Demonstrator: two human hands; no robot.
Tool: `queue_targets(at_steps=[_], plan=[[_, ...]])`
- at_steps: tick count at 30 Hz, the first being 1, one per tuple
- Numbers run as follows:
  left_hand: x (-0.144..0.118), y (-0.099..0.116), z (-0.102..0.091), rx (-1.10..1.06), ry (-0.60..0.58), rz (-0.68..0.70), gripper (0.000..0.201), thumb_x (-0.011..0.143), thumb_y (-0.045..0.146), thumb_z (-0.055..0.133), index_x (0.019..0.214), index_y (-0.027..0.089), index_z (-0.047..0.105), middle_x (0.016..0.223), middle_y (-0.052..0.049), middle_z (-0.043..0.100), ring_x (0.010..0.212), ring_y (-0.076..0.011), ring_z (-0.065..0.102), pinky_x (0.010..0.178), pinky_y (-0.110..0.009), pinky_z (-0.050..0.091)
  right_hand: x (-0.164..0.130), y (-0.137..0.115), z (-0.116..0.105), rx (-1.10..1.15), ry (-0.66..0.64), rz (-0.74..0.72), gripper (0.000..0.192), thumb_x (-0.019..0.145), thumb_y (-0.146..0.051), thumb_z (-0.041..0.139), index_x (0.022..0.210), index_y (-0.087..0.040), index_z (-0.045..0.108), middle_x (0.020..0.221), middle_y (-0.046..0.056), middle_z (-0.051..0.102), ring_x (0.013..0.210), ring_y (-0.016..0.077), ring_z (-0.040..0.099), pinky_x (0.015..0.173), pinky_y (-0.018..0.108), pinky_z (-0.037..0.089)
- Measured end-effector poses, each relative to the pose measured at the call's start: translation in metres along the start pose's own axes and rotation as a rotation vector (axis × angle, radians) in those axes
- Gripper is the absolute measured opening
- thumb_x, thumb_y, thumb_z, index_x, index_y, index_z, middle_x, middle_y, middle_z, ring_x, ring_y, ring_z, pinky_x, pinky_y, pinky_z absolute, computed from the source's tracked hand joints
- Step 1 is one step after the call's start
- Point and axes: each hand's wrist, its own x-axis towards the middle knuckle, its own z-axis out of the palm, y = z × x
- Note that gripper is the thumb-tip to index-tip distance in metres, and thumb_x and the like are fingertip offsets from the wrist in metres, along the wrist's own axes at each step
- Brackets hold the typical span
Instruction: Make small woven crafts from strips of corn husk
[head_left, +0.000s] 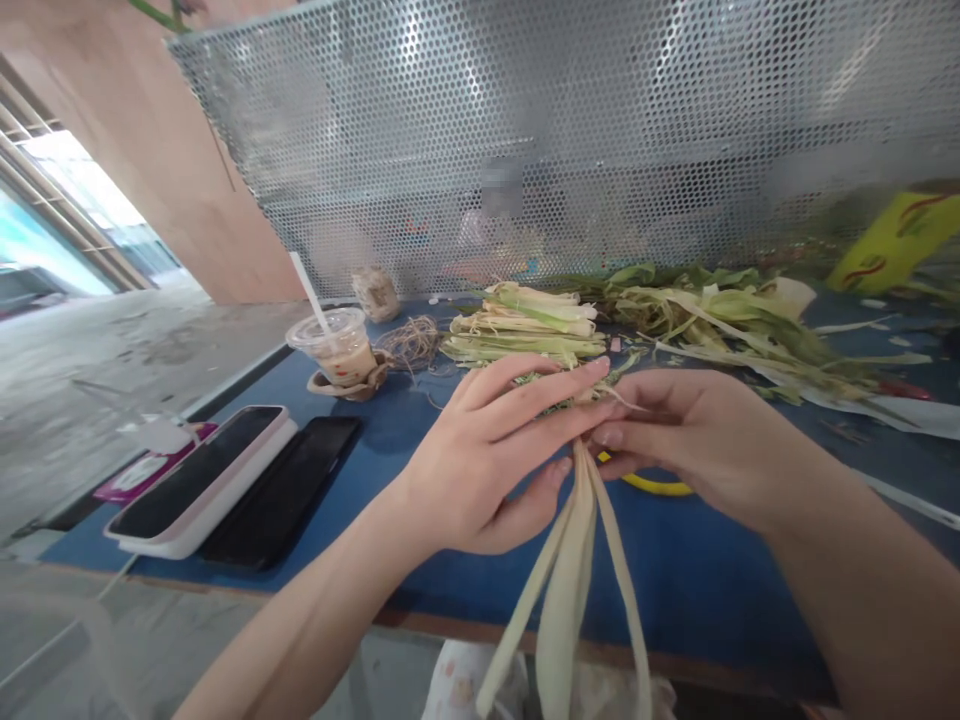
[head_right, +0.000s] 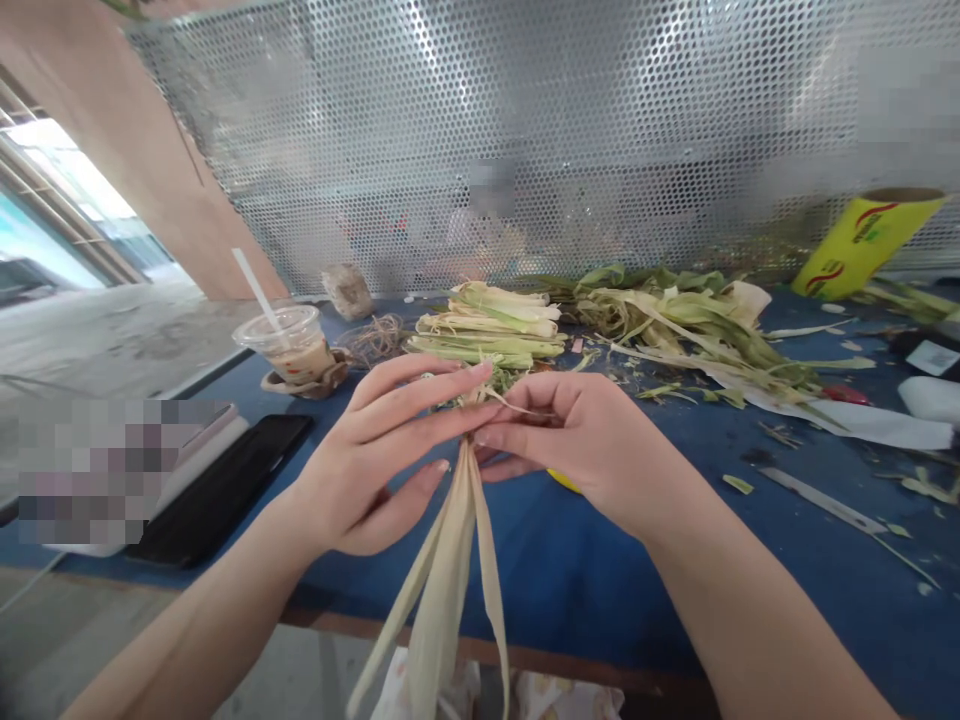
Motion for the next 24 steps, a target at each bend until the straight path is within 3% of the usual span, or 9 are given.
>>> queue_targets(at_steps=[8,14,24], plan=[[0.0,-0.003,0.004,0.126,0.101,-0.052,0.012,0.08,0.014,0.052,0.085,0.017,0.063,0.083,-0.003,0.065,0.085,-0.0157,0.054,0.077,-0.03,0.047,-0.001,-0.003,0.002,-0.161,0.032,0.031,0.019,0.069,-0.031,0.067,0.066,-0.017,0.056,0.065,0.001,0.069,0.065,0.0162,0.068,0.061,0.025,0.055],[0.002,0.003,0.003,0.164,0.177,-0.119,0.007,0.077,0.015,0.058,0.076,0.016,0.064,0.077,-0.002,0.066,0.078,-0.0147,0.057,0.073,-0.029,0.047,-0.004,-0.008,0.009,-0.367,0.196,-0.056,0.019,0.066,-0.035,0.069,0.069,-0.019,0.059,0.065,0.001,0.068,0.06,0.0165,0.067,0.055,0.023,0.054],[0.001,0.003,-0.002,0.104,0.134,-0.146,0.012,0.081,0.015,0.052,0.083,0.016,0.064,0.083,-0.004,0.063,0.083,-0.015,0.054,0.077,-0.03,0.047,-0.005,-0.007,0.006,-0.69,0.141,-0.23,0.015,0.077,-0.037,0.057,0.072,-0.023,0.059,0.063,-0.001,0.064,0.058,0.0141,0.061,0.052,0.022,0.047]])
